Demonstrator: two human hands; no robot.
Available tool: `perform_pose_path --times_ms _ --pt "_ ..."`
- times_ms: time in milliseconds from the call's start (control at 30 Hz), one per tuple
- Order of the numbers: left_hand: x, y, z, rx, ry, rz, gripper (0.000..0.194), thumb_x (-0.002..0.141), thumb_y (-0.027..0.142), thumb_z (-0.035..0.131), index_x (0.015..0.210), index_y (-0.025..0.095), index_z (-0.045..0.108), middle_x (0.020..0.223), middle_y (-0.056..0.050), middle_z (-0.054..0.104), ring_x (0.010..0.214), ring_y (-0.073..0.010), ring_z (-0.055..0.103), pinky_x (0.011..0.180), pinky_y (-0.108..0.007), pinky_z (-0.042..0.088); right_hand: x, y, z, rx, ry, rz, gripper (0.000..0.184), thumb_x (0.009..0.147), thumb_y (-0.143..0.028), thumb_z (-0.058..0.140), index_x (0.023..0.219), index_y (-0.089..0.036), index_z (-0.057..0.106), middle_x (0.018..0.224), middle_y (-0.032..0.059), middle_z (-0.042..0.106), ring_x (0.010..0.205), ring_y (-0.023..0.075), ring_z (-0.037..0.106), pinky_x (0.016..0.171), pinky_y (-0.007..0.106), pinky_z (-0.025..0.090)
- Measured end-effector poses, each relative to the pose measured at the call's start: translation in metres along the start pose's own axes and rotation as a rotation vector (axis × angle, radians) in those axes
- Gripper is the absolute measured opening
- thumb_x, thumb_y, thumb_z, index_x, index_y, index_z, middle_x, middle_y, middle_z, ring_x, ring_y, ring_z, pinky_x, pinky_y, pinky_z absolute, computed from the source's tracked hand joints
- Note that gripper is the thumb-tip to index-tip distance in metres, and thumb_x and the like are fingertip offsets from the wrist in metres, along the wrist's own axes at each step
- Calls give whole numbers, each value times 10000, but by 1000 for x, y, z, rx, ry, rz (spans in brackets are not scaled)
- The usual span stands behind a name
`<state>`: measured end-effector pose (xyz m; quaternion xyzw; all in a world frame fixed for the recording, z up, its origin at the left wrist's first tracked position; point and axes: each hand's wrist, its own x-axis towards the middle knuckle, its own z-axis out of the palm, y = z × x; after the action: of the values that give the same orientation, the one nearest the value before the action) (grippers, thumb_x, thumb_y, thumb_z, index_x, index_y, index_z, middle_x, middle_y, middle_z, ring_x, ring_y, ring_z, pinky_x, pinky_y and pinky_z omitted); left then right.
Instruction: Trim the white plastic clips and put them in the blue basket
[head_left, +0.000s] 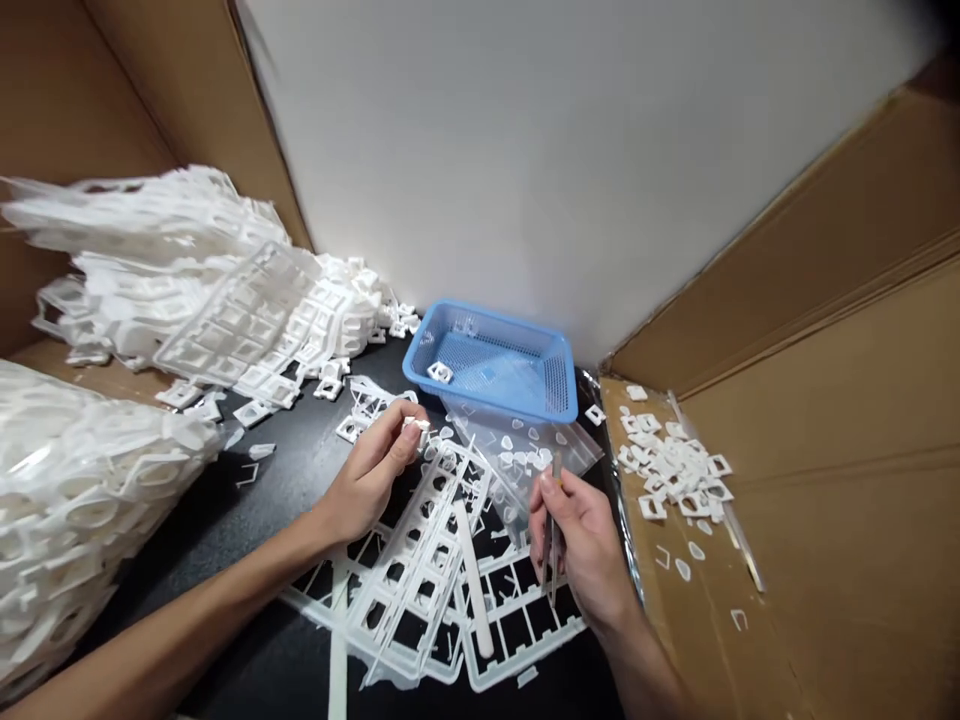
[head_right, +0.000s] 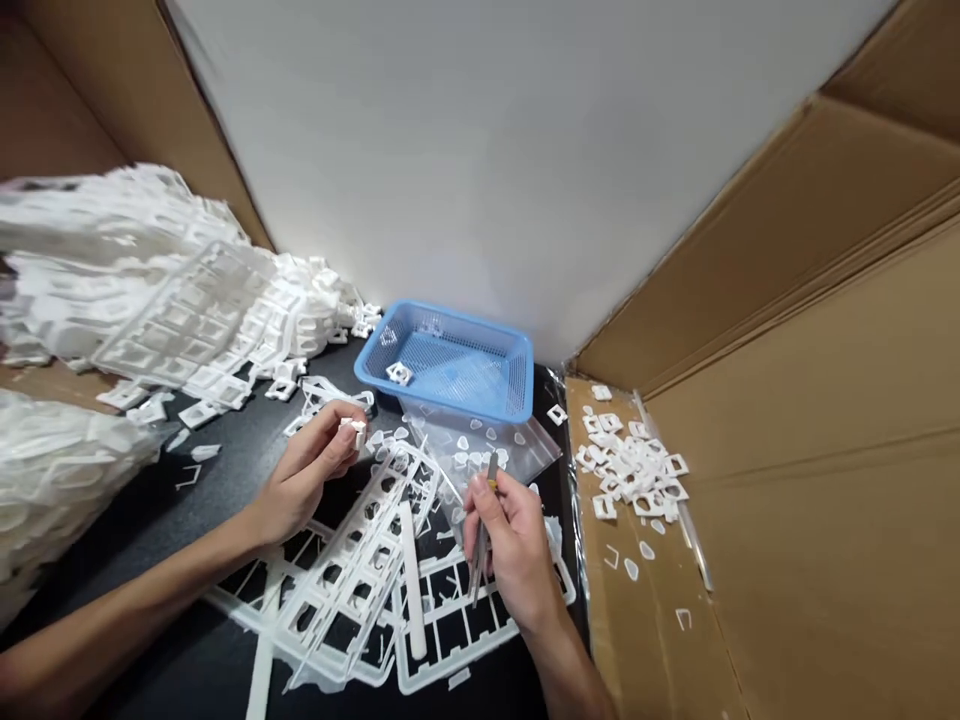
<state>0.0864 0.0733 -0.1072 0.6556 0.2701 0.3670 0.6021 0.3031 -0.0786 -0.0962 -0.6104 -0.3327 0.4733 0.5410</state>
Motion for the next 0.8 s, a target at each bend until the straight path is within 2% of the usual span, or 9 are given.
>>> perform_pose_path --times_ms 100,200,333,433,500,567,667,733,800 --pt "21 13 -9 198 18 38 250 1105 441 435 1080 217 546 821 20 440 695 -130 400 612 -256 347 4 -3 -6 70 32 23 443 976 -642 609 881 -216 531 532 -42 626 276 87 470 270 170 367" --pt "46 34 -14 500 -54 93 265 1106 422 416 1154 219 578 881 -4 574 714 -143 477 656 -277 384 7 -9 -10 130 42 -21 457 942 -657 648 898 -221 519 591 -26 661 298 120 533 270 218 441" --pt "86 51 -13 711 -102 158 255 1070 351 475 1083 203 682 852 -31 663 671 -153 512 643 -294 381 5 -18 -10 106 38 -131 453 892 -613 747 945 -219 531 734 21 724 496 197 723 442 299 618" --pt "115 44 -6 804 -76 197 190 1008 268 552 1058 188 718 953 -74 723 769 -192 595 686 -313 400 1 -17 -7 66 2 -186 427 871 -530 808 1022 -223 552 854 48 745 684 241 793 615 358 685" --pt "127 35 -1 846 -80 210 170 966 223 585 1056 168 719 891 -74 715 732 -198 600 687 -319 418 1 -12 -5 39 -56 -195 427 871 -504 814 1070 -233 552 933 52 734 782 250 801 701 388 696" --pt "129 26 4 877 -69 259 180 931 160 594 1072 145 704 943 -98 715 832 -228 625 765 -350 452 2 -5 -2 -33 -106 -196 428 889 -532 779 1091 -240 538 956 41 705 803 238 789 715 391 690" --pt "112 23 8 897 -56 352 240 945 97 519 1119 150 674 1089 -118 710 1003 -253 617 903 -404 458 6 2 0 -165 -130 -199 427 930 -590 689 1105 -239 519 853 2 656 654 195 727 591 348 647" --pt "90 26 6 898 -104 393 211 992 134 490 1101 164 668 1063 -99 715 972 -230 620 881 -385 469 7 3 -1 -236 -114 -206 401 959 -587 640 1119 -233 542 735 -40 587 524 147 611 493 292 558" --pt "66 29 2 911 -189 406 157 987 160 522 1005 177 677 948 -62 723 844 -198 624 787 -345 469 8 3 -2 -338 -65 -234 349 978 -548 625 1097 -220 603 661 -64 492 504 117 493 487 252 452"
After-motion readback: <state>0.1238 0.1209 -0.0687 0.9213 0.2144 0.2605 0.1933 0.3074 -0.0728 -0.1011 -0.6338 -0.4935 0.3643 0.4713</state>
